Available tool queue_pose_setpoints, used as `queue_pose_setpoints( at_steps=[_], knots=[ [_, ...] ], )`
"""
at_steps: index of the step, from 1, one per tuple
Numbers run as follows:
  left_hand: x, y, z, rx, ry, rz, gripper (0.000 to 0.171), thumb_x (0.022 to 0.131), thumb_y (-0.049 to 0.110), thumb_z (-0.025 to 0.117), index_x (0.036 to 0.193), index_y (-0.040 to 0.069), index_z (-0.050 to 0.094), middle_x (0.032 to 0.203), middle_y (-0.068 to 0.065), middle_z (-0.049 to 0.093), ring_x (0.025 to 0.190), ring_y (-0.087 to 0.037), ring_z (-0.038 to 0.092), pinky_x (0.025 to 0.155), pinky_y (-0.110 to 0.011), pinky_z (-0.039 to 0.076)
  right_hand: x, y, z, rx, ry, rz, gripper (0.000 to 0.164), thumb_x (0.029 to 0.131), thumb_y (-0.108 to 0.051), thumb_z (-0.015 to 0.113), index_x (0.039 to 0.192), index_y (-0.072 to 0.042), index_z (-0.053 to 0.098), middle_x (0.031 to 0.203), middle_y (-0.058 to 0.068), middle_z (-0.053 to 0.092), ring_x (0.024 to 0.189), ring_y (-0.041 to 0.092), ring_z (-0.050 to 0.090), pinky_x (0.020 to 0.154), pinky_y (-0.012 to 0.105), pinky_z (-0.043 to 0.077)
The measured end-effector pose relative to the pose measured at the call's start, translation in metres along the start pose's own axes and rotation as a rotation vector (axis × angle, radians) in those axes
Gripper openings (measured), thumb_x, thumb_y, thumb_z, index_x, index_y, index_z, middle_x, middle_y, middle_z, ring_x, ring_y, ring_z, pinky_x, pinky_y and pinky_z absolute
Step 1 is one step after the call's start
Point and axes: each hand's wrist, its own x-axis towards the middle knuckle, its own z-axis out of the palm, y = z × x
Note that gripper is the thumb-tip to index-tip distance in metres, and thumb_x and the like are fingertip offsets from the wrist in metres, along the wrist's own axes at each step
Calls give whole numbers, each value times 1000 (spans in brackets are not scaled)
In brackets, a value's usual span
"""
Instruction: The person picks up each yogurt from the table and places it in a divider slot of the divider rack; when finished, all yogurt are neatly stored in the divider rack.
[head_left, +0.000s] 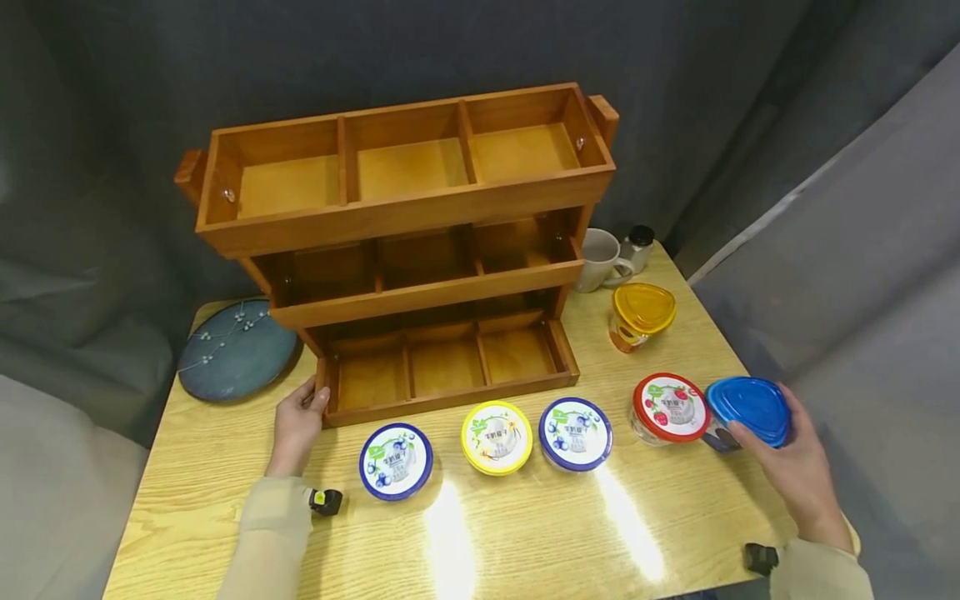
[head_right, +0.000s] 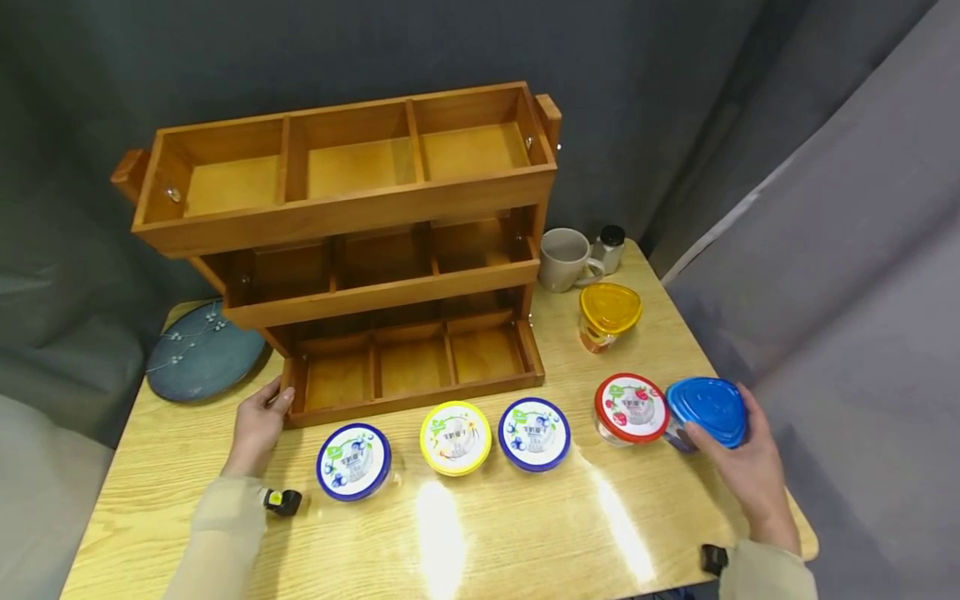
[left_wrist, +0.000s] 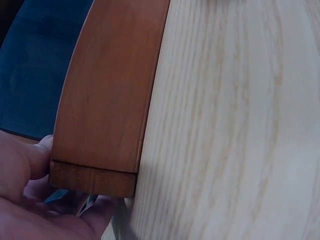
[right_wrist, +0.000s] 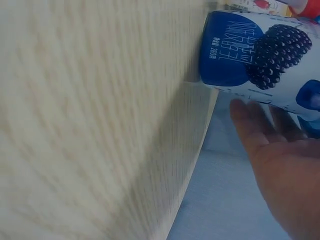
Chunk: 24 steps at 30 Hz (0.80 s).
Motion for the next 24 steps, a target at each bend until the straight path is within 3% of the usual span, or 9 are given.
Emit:
queue_pose_setpoints(
  at_steps=[6, 11, 15, 19, 24],
  knots=[
    [-1, 1, 0, -11, -2, 3, 54, 106, 25, 48, 153, 4, 34, 149, -21, 44, 131, -32, 47, 105, -43, 44, 2, 0, -4, 28, 16, 20, 95, 92, -36, 71, 161, -29, 5, 162, 25, 7, 142, 53, 15, 110, 67, 19],
    [-2, 1, 1, -13, -5, -1, 54, 106, 25, 49, 153, 3, 34, 149, -21, 43, 132, -33, 47, 105, -43, 44, 4, -2, -9, 31, 24, 26, 92, 92, -37, 72, 160, -31, 10, 163, 22, 10, 143, 49, 19, 115, 51, 22],
    [-2, 1, 1, -9, -1, 9, 54, 106, 25, 48, 153, 3, 34, 149, -21, 43, 132, -33, 46, 105, -43, 44, 5, -2, -9, 18, -14, 7, 95, 93, -36, 71, 161, -28, 5, 163, 23, 6, 143, 50, 14, 114, 52, 20],
    [-2, 2, 1, -18, -2, 20, 53, 106, 23, 48, 153, 2, 34, 149, -21, 43, 132, -33, 46, 105, -42, 43, 6, 0, -9, 28, -50, 8, 97, 94, -36, 69, 161, -20, 1, 162, 26, 4, 142, 53, 12, 111, 62, 19],
    [0, 1, 1, -28, 1, 24, 52, 106, 21, 48, 152, 1, 35, 149, -22, 43, 131, -32, 47, 105, -42, 43, 10, 6, -7, 63, -52, 8, 95, 95, -35, 68, 161, -18, 1, 163, 25, 1, 143, 52, 12, 115, 56, 18]
  ],
)
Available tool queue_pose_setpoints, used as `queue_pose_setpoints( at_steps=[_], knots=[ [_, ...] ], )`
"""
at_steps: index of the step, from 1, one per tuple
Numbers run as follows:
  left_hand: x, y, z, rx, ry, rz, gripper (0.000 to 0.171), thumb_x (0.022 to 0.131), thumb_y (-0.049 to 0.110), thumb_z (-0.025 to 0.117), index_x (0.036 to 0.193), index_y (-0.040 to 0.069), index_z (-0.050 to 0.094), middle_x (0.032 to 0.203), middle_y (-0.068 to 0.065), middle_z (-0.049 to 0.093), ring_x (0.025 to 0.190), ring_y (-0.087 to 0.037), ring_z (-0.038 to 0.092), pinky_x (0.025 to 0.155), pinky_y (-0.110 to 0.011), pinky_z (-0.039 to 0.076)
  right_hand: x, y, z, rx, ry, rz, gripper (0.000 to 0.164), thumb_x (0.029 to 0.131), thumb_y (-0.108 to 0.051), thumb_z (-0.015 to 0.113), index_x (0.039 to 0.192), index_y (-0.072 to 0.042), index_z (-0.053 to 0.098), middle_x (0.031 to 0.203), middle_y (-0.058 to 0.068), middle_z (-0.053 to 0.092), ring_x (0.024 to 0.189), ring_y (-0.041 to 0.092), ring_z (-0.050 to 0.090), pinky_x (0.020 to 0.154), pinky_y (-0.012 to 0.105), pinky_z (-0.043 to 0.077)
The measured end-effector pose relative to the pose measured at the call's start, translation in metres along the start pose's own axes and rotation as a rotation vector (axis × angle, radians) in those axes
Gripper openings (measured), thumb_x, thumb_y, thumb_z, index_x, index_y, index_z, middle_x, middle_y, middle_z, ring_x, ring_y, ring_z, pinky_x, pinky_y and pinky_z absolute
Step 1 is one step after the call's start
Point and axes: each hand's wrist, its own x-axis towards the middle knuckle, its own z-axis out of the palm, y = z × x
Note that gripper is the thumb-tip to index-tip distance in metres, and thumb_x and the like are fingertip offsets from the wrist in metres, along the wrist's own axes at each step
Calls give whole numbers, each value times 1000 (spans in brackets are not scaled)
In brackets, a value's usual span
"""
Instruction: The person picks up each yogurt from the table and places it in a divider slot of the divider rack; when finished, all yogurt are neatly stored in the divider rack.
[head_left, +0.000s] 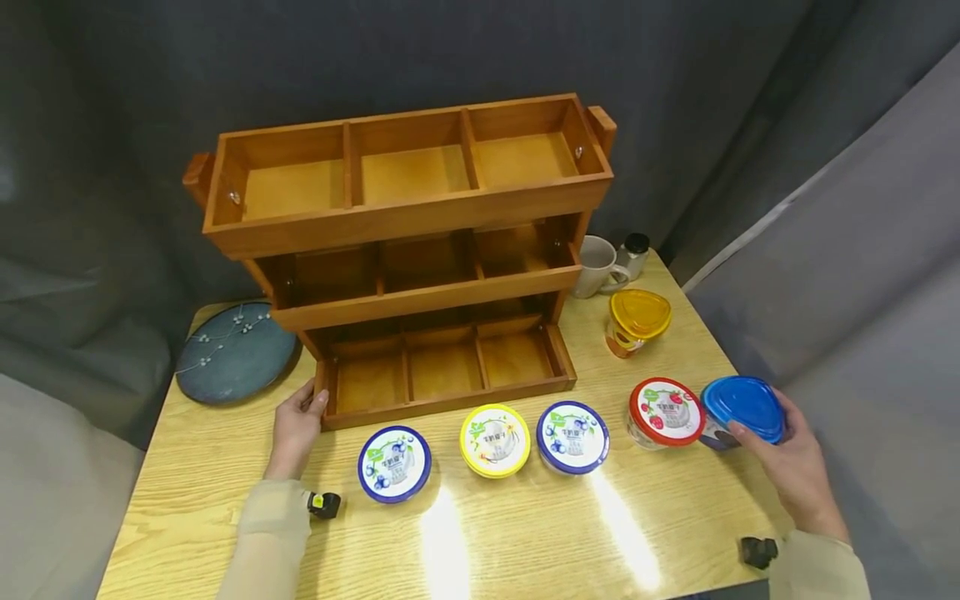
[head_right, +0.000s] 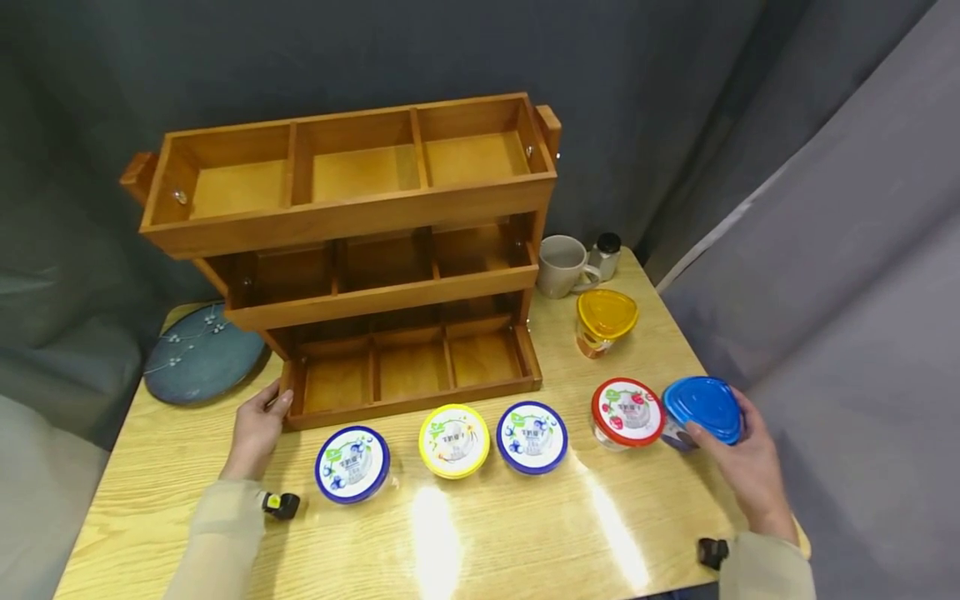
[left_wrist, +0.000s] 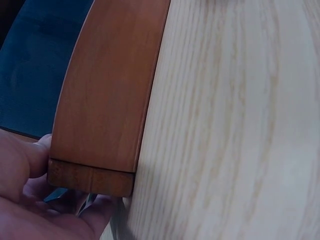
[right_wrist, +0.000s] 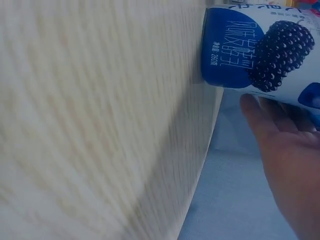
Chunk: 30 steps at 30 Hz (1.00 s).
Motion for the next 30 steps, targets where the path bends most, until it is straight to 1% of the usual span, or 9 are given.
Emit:
queue_pose_setpoints(
  at_steps=[2, 9, 12, 15, 16, 17, 21, 24, 30],
  knots=[
    [-1, -1, -3, 1, 2, 0, 52, 106, 21, 48, 152, 1, 35, 149, -22, 43, 131, -33, 47, 105, -43, 43, 4, 1, 2, 8, 9, -4, 93, 95, -34, 68, 161, -19, 3, 163, 24, 2, 143, 50, 13, 116, 52, 18],
    [-4, -7, -11, 9, 15, -3, 53, 106, 23, 48, 153, 0, 34, 148, -24, 43, 132, -35, 45, 106, -45, 43, 9, -12, -6, -18, 62, -34, 89, 96, -35, 66, 161, -23, 6, 162, 26, 7, 143, 51, 14, 114, 60, 18],
    [-5, -9, -12, 8, 26, 4, 53, 106, 21, 49, 152, -1, 35, 148, -24, 44, 132, -36, 45, 106, -45, 43, 7, -31, -13, -21, 75, -69, 85, 97, -31, 65, 161, -27, 8, 162, 24, 8, 144, 49, 14, 116, 41, 22],
    [-4, -8, -12, 4, 25, 17, 52, 106, 20, 49, 151, -2, 35, 148, -25, 43, 133, -36, 44, 107, -46, 42, 1, -53, -21, 0, 88, -96, 82, 97, -26, 66, 160, -30, 12, 164, 18, 9, 146, 43, 15, 110, 20, 26],
    [-3, -8, -12, 1, 23, 21, 52, 106, 19, 49, 151, -2, 36, 148, -24, 44, 133, -36, 44, 107, -45, 42, 0, -61, -23, -2, 103, -101, 82, 97, -25, 66, 159, -31, 14, 164, 16, 11, 146, 41, 17, 105, 14, 28],
    [-3, -8, -11, 1, 20, 25, 52, 106, 19, 49, 151, -2, 35, 148, -24, 43, 133, -35, 44, 107, -45, 42, -2, -69, -24, -1, 114, -101, 82, 97, -24, 66, 159, -32, 14, 164, 14, 11, 146, 40, 17, 105, 13, 28],
    [0, -7, -6, -7, 13, 34, 52, 106, 19, 49, 151, -2, 36, 148, -24, 44, 133, -35, 44, 107, -45, 42, -12, -102, -26, -32, 186, -111, 82, 96, -23, 67, 159, -33, 16, 165, 10, 13, 146, 39, 18, 115, 34, 23],
    [1, -5, -1, -20, 3, 38, 51, 106, 18, 49, 151, -2, 35, 148, -24, 43, 134, -36, 44, 107, -45, 42, -20, -125, -26, -41, 226, -141, 82, 95, -18, 67, 158, -34, 18, 165, 9, 14, 146, 40, 17, 115, 49, 20],
    [4, -2, 3, -35, 8, 73, 50, 105, 14, 50, 149, -6, 37, 147, -27, 44, 133, -37, 45, 107, -44, 42, -33, -171, -22, -69, 231, -224, 83, 93, -16, 70, 157, -37, 22, 164, 2, 20, 146, 38, 21, 113, 47, 23]
  ],
)
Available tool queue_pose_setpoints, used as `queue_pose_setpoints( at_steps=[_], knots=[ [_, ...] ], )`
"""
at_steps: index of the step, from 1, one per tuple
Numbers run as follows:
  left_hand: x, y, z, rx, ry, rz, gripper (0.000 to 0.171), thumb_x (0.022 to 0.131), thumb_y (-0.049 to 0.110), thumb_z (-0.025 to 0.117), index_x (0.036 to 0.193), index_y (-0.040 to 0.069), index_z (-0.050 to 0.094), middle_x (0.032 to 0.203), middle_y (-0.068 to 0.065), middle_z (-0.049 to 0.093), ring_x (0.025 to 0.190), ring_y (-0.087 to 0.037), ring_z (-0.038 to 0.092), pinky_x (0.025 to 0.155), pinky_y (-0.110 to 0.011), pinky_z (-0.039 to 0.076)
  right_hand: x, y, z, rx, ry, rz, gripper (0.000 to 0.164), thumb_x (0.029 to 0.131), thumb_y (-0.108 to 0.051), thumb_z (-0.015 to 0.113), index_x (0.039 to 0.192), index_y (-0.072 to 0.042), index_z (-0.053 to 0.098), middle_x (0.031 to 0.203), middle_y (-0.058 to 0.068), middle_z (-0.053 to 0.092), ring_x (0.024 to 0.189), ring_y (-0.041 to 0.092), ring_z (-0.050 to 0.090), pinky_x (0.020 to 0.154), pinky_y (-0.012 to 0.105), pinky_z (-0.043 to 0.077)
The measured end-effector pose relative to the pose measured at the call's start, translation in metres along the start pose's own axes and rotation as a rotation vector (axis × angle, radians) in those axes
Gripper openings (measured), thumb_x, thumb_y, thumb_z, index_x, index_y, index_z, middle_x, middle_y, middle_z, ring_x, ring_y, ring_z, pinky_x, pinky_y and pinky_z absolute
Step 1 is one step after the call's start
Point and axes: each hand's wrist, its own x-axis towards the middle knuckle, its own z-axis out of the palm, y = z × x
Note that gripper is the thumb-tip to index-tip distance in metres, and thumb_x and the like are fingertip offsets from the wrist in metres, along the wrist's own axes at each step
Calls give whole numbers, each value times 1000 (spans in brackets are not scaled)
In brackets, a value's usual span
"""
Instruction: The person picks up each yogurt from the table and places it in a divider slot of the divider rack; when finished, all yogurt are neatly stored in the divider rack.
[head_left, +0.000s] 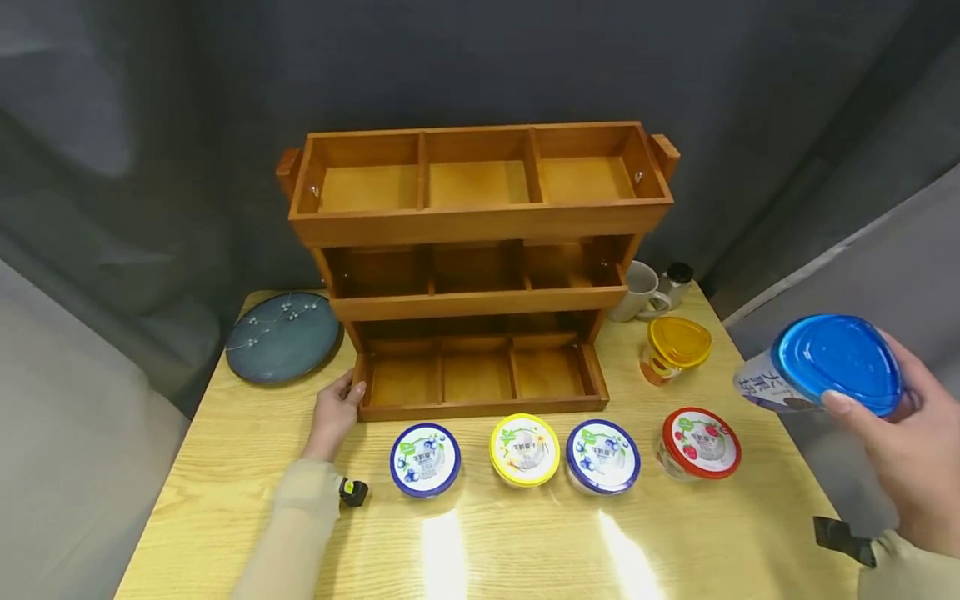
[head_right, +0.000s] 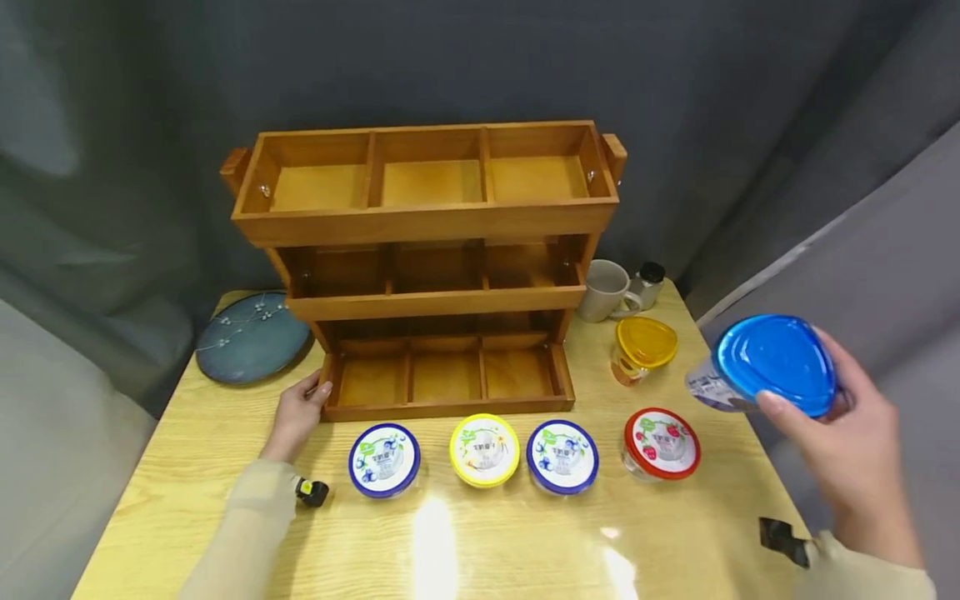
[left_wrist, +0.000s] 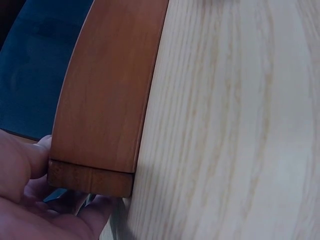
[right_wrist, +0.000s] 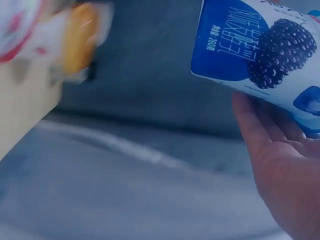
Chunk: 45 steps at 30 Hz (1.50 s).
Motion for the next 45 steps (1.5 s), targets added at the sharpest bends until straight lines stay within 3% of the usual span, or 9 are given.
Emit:
queue_pose_setpoints(
  at_steps=[5, 8, 13, 18, 22, 28, 32, 39, 45],
  knots=[
    [4, 2, 0, 28, 3, 2, 49, 105, 14, 50, 149, -6, 38, 145, -27, 45, 132, -37, 46, 106, -45, 43, 6, -40, 1, 35, -51, -118, 82, 91, -13, 71, 156, -38, 27, 161, -2, 26, 146, 32, 26, 108, 26, 31],
    [6, 3, -3, 48, -17, -12, 51, 105, 15, 51, 149, -5, 37, 145, -27, 45, 132, -37, 46, 106, -45, 43, 13, -67, 5, 54, -87, -204, 82, 90, -11, 73, 155, -36, 31, 159, -1, 32, 143, 30, 33, 96, 13, 38],
    [7, 6, -12, 113, -60, -33, 51, 106, 15, 49, 151, -3, 35, 148, -26, 43, 134, -38, 43, 108, -47, 40, 26, -119, 18, 85, -211, -350, 82, 86, -8, 75, 154, -34, 36, 154, 1, 38, 131, 24, 42, 78, 5, 44],
    [4, 7, -20, 141, -77, -60, 51, 106, 16, 49, 151, -3, 35, 149, -26, 41, 134, -40, 42, 108, -49, 39, 39, -180, 39, 135, -378, -486, 82, 84, -7, 76, 153, -32, 38, 151, 4, 39, 124, 24, 41, 78, 7, 47],
    [3, 3, -21, 149, -59, -67, 50, 106, 17, 50, 150, -2, 37, 147, -25, 43, 133, -40, 44, 107, -50, 41, 51, -228, 62, 170, -511, -557, 78, 85, -14, 77, 152, -32, 40, 147, 4, 43, 125, 25, 44, 89, 17, 51],
    [5, -3, -14, 135, -26, -25, 46, 105, 13, 51, 146, -6, 42, 141, -27, 50, 127, -38, 50, 103, -48, 45, 69, -297, 112, 251, -688, -648, 74, 88, -25, 75, 152, -27, 39, 145, 5, 49, 127, 27, 49, 107, 41, 44],
    [4, -5, -9, 140, -11, -13, 46, 104, 11, 52, 145, -8, 43, 141, -28, 49, 127, -40, 50, 103, -48, 45, 76, -335, 148, 271, -765, -684, 77, 89, -30, 75, 154, -23, 35, 147, 4, 47, 131, 25, 47, 110, 43, 40],
    [1, -5, -4, 178, 7, 11, 45, 103, 12, 54, 143, -7, 46, 137, -28, 53, 123, -40, 54, 99, -48, 49, 76, -379, 207, 231, -858, -677, 82, 89, -36, 75, 157, -22, 30, 149, 2, 46, 131, 19, 47, 109, 36, 41],
    [-2, -2, -2, 156, 8, -8, 46, 104, 13, 53, 146, -6, 43, 137, -27, 53, 124, -39, 54, 98, -46, 50, 67, -396, 239, 197, -913, -661, 85, 88, -41, 74, 157, -23, 28, 151, 0, 43, 132, 18, 46, 108, 34, 42]
  ],
)
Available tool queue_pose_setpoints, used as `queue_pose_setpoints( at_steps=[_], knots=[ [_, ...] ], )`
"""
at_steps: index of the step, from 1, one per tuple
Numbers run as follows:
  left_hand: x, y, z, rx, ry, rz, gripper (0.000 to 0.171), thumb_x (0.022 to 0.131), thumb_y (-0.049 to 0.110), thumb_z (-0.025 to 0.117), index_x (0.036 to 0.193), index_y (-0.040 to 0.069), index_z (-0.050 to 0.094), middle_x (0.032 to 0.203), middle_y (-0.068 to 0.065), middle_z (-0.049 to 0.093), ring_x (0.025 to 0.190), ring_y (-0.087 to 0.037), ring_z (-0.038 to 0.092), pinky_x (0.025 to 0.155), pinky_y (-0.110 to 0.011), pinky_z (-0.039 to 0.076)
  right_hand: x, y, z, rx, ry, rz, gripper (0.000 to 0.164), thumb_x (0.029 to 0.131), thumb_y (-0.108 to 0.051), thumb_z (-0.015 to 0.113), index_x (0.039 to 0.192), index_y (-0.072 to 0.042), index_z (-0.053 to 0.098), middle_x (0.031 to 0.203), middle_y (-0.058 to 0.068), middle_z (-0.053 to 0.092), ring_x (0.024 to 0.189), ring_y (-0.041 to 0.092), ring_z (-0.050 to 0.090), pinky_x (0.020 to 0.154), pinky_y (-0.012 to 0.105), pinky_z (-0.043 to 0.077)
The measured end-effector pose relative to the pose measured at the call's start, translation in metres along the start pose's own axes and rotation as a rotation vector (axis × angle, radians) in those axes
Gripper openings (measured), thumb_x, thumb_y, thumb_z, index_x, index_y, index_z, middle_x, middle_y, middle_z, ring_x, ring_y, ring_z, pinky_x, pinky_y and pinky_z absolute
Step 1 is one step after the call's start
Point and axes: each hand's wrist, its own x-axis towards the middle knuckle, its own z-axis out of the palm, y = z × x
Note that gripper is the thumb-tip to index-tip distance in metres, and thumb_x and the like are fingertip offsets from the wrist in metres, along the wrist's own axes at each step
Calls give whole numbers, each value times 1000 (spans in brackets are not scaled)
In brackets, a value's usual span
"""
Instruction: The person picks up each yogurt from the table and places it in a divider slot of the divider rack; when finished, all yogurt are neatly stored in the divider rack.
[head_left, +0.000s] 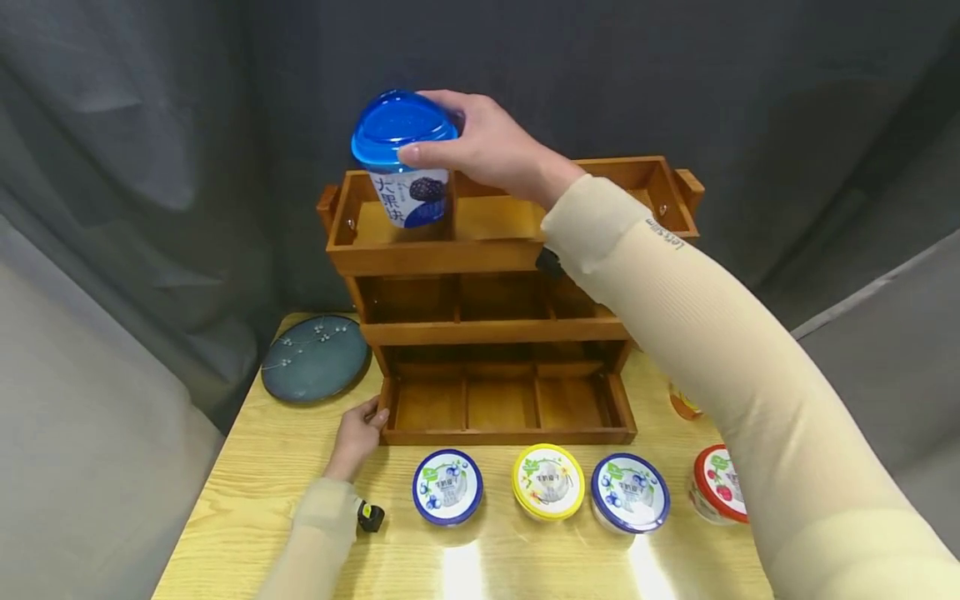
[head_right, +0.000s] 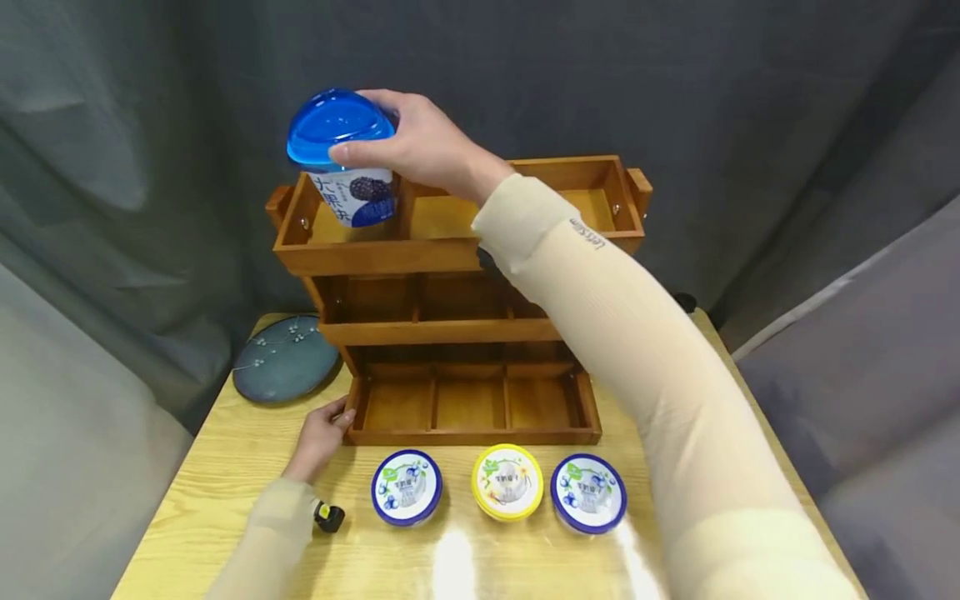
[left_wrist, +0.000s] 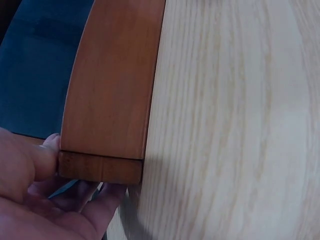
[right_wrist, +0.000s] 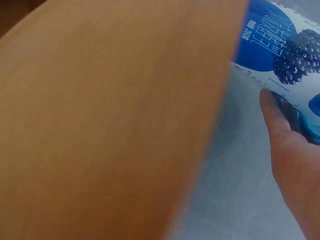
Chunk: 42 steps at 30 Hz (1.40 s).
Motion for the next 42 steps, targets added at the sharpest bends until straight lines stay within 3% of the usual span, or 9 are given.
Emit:
queue_pose_setpoints(
  at_steps=[8, 17, 33, 42],
  knots=[
    [-6, 4, 3, -14, 1, 8, 45, 104, 11, 52, 146, -5, 44, 137, -27, 53, 124, -38, 54, 99, -47, 49, 11, 4, 20, -2, -70, 11, 91, 84, -45, 77, 157, -22, 27, 151, -2, 41, 131, 18, 46, 105, 31, 45],
    [-6, 4, 4, -37, -16, 14, 47, 104, 10, 53, 147, -6, 42, 139, -26, 52, 125, -38, 53, 101, -47, 48, 9, 12, 27, -49, -60, 66, 95, 82, -52, 77, 156, -20, 28, 152, -1, 40, 131, 19, 46, 106, 33, 45],
    [-2, 5, 9, -58, -27, 12, 48, 105, 13, 52, 148, -3, 40, 140, -25, 52, 124, -37, 54, 100, -46, 48, 1, 15, 29, -108, -9, 97, 99, 82, -59, 72, 158, -22, 23, 155, -3, 36, 133, 20, 45, 106, 34, 44],
    [4, 3, 9, -41, -26, 2, 48, 105, 15, 51, 148, -3, 41, 141, -25, 50, 127, -38, 51, 101, -47, 47, 1, 14, 24, -135, -38, 78, 98, 87, -57, 68, 161, -22, 13, 160, -2, 29, 140, 19, 37, 112, 33, 37]
  ],
)
